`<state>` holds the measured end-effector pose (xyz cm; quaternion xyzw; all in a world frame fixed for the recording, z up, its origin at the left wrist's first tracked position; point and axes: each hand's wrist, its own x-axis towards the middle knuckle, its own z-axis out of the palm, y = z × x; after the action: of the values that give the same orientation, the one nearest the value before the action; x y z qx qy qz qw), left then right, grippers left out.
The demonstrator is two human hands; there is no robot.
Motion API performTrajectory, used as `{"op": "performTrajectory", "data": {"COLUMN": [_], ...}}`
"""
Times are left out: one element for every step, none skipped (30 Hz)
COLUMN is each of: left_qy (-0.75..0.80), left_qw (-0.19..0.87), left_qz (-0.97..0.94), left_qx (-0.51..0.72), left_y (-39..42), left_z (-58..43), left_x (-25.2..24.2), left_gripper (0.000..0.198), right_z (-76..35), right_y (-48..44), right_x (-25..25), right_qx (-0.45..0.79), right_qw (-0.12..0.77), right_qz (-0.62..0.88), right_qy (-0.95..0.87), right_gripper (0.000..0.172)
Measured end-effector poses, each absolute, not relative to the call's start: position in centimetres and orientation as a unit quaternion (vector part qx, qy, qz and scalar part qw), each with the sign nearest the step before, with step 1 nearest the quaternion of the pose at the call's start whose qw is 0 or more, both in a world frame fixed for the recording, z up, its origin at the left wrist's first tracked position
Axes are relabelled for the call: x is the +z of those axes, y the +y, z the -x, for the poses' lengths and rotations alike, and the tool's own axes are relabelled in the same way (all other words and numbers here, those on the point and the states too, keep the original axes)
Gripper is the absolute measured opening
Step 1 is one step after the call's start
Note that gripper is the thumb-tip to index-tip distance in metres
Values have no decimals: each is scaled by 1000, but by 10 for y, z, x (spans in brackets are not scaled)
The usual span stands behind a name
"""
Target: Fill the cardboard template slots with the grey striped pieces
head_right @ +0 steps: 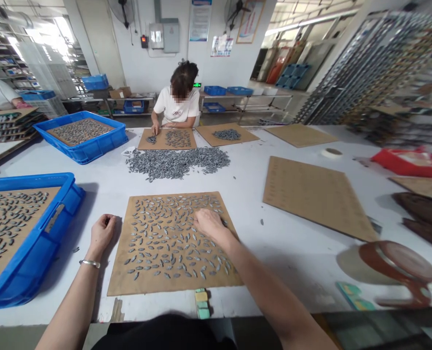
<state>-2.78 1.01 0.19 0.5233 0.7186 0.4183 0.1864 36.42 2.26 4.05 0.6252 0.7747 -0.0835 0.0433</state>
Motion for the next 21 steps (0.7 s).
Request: {"op": "performTrajectory", "data": {"left_qy": [718,719,719,720,720,721,721,720,720,719,719,719,720,720,720,719,718,718,719,721,722], "left_qw": [189,192,195,196,197,197,196,197,197,198,198,196,194,191,190,191,192,195,200,209,224], "left_qz": [-522,-521,-519,-517,-516,-515,-515,-516,-517,-517,-517,-517,-517,-517,-518,-519,-519,-519,-519,-518,-518], "left_qx": [419,419,419,419,420,420,420,420,420,419,420,421,421,421,422,422,421,420,417,410,400], "left_y": [10,10,10,10,10,10,10,10,10,10,11,11,11,11,11,11,11,11,10,9,8], "left_z": [28,28,28,28,28,28,29,29,29,29,29,29,29,29,29,29,29,29,29,29,29], "left_x": [2,2,2,2,2,1,0,0,-1,-2,-3,-4,-4,-5,-6,-6,-6,-5,-4,-2,0], "left_gripper": [29,29,29,30,30,29,29,29,29,28,28,28,27,27,27,26,26,26,26,26,26], "right_z": [-363,-362,-362,-361,-361,-362,-364,-367,-372,-378,-385,-393,-402,-412,-421,-430,-439,-448,-457,-466,-474], "right_y": [22,21,21,21,21,21,22,22,23,24,24,24,23,21,18,15,11,6,1,-5,-11], "right_x": [40,40,40,41,42,43,44,46,47,49,50,51,51,49,46,42,38,32,26,19,13], "right_qx": [-84,-84,-86,-87,-90,-95,-99,-103,-106,-107,-106,-105,-103,-103,-105,-107,-113,-121,-127,-133,-138], "right_qw": [46,49,50,50,47,42,33,19,1,-19,-38,-56,-70,-79,-86,-92,-99,-107,-118,-130,-143], "right_qz": [-631,-636,-640,-641,-642,-640,-639,-638,-639,-642,-647,-654,-663,-671,-681,-691,-698,-705,-711,-717,-723], "right_qy": [769,765,762,761,760,761,762,763,762,759,754,747,738,730,720,709,700,691,681,672,661], "right_gripper": [23,24,24,25,25,24,22,21,20,20,21,22,22,23,23,23,23,24,24,24,25]}}
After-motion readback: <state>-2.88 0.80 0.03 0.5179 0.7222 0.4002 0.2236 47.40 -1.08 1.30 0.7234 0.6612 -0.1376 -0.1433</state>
